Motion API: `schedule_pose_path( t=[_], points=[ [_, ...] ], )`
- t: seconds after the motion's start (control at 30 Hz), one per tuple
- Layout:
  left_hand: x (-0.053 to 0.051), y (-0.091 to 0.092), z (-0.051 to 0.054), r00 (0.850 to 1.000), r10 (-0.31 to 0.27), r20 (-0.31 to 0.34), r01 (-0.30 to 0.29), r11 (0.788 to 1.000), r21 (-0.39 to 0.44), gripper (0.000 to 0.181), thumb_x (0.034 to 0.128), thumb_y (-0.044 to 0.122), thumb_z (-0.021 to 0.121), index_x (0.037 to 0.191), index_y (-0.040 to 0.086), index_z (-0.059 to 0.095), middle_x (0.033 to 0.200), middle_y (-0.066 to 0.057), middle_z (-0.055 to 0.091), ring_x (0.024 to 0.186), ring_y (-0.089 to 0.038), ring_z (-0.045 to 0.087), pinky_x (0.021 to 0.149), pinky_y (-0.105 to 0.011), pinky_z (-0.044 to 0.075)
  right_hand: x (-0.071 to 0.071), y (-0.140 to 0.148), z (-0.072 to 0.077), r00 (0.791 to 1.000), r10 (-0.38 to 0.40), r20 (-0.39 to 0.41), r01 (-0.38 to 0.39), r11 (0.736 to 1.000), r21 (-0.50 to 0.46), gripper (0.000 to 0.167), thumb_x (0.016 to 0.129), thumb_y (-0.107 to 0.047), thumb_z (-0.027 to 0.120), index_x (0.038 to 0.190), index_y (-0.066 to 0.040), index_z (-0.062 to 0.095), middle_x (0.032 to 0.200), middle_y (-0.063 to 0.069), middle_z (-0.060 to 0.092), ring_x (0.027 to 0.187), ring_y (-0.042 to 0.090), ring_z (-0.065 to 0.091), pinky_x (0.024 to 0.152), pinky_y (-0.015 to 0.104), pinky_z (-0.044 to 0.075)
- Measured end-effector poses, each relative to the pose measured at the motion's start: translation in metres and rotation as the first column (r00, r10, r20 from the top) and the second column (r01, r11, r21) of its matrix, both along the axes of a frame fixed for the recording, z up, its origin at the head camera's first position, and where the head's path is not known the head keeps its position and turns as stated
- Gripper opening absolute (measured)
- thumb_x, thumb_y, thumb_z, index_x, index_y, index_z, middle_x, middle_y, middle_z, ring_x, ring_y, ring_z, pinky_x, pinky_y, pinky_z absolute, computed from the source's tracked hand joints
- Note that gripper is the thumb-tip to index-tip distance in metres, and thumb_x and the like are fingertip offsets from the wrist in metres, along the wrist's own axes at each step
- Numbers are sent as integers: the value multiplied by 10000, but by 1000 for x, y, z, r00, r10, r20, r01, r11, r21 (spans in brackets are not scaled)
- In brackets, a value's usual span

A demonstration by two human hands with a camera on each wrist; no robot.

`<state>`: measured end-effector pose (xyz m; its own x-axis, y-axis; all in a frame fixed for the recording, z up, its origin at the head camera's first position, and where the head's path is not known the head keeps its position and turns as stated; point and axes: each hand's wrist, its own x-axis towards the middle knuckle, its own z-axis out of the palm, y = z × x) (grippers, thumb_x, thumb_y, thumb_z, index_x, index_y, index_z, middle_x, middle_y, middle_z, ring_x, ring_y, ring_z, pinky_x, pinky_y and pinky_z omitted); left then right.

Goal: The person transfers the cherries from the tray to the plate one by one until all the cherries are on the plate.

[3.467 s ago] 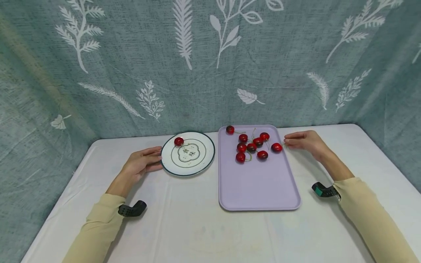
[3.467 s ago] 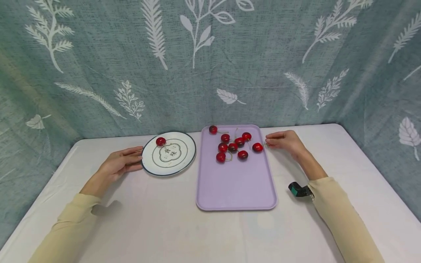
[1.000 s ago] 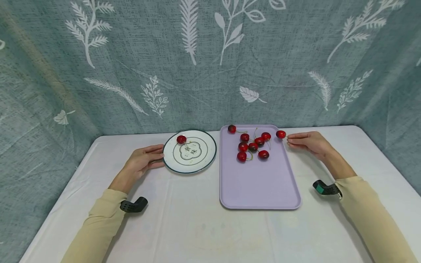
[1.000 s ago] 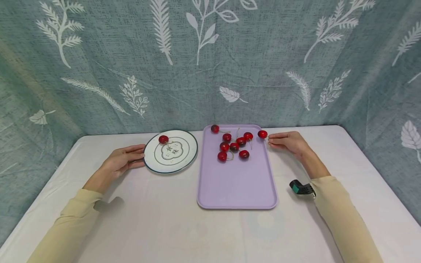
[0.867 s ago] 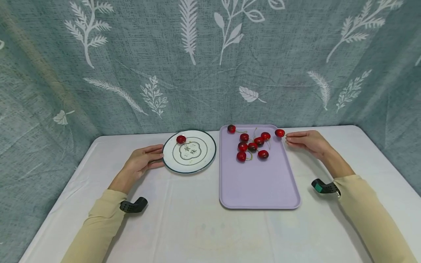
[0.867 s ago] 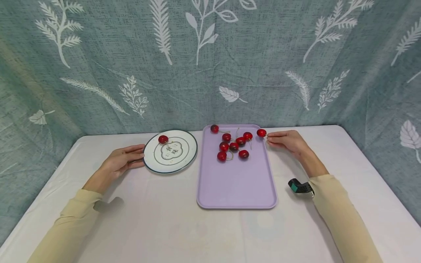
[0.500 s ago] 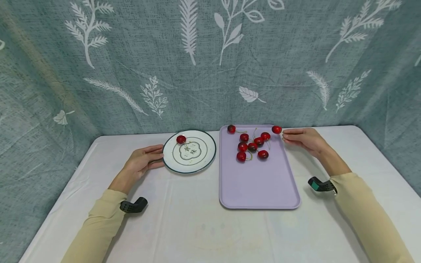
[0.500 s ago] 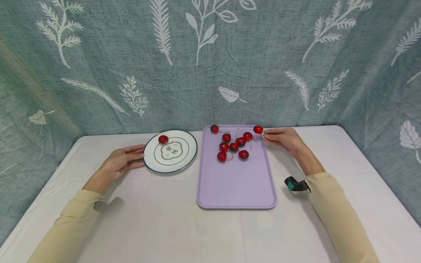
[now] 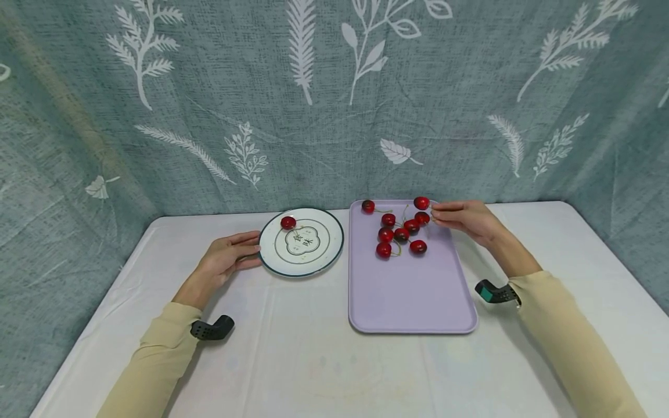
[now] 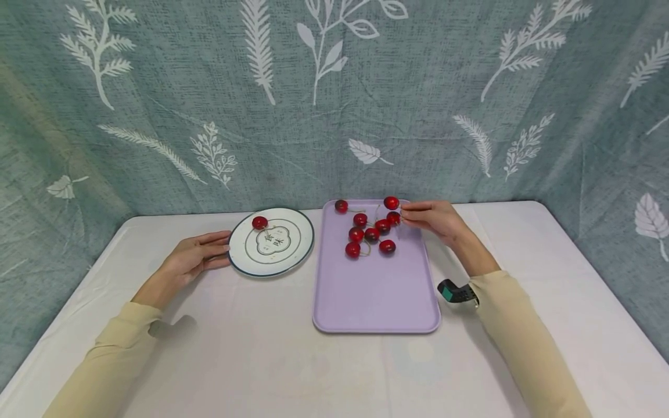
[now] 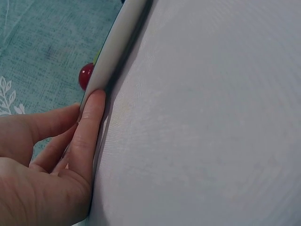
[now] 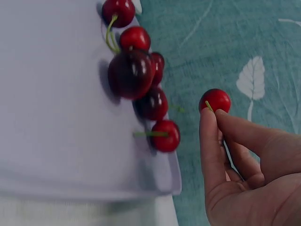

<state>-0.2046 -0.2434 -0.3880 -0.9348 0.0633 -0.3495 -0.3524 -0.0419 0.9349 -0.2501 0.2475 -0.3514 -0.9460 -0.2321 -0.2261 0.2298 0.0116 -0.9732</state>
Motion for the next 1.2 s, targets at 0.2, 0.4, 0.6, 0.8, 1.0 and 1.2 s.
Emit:
schedule_pose_path(
  t=[0.2, 0.4, 0.6, 0.8, 1.0, 1.2],
  points=[
    [0, 1, 0, 1000, 15, 11, -15, 1000, 10, 609, 952, -47, 578, 1508, -8, 331, 1526, -234, 331, 854, -86, 696, 855, -270, 590, -5, -16, 5, 999, 34, 4, -34, 999, 10, 509, 974, 24, 555, 1432, 140, 364, 1001, -65, 694, 904, 59, 690, 1030, 318, 500],
    [-1, 4, 2, 999, 31, 25, -31, 1000, 2, 609, 953, -45, 578, 1510, 7, 338, 1527, -224, 337, 844, -79, 694, 849, -268, 593, -11, -32, 5, 1000, 21, 13, -20, 999, -30, 506, 953, 44, 581, 1409, 154, 391, 950, -27, 720, 864, 81, 703, 914, 260, 572],
    [0, 4, 3, 999, 41, 30, -41, 999, 0, 607, 956, -45, 572, 1512, 10, 336, 1534, -226, 329, 841, -79, 695, 846, -267, 595, -20, -48, 4, 999, 34, 25, -33, 999, -14, 471, 966, 14, 577, 1403, 119, 436, 1060, 31, 702, 870, 72, 699, 974, 288, 540],
    [0, 5, 5, 998, 45, 41, -45, 999, 4, 607, 957, -49, 568, 1513, 10, 332, 1537, -223, 323, 839, -82, 696, 851, -267, 593, -29, -62, 3, 999, 47, 17, -47, 999, -1, 448, 970, -13, 585, 1390, 96, 473, 1151, 81, 665, 875, 81, 701, 1081, 405, 445],
    [0, 8, 8, 997, 57, 54, -57, 998, -9, 603, 961, -48, 560, 1516, 18, 333, 1539, -217, 325, 836, -75, 692, 848, -266, 595, -32, -76, 1, 998, 60, 11, -61, 998, 18, 429, 968, -34, 601, 1373, 75, 512, 1080, 23, 681, 884, 82, 700, 1074, 409, 457],
    [-1, 9, 10, 996, 66, 66, -65, 998, -19, 608, 959, -42, 569, 1517, 29, 338, 1535, -207, 335, 836, -69, 688, 849, -267, 594, -37, -96, -1, 998, 51, 39, -50, 998, -31, 405, 956, 17, 595, 1347, 94, 529, 1120, 99, 680, 842, 81, 701, 1011, 340, 518]
  ],
)
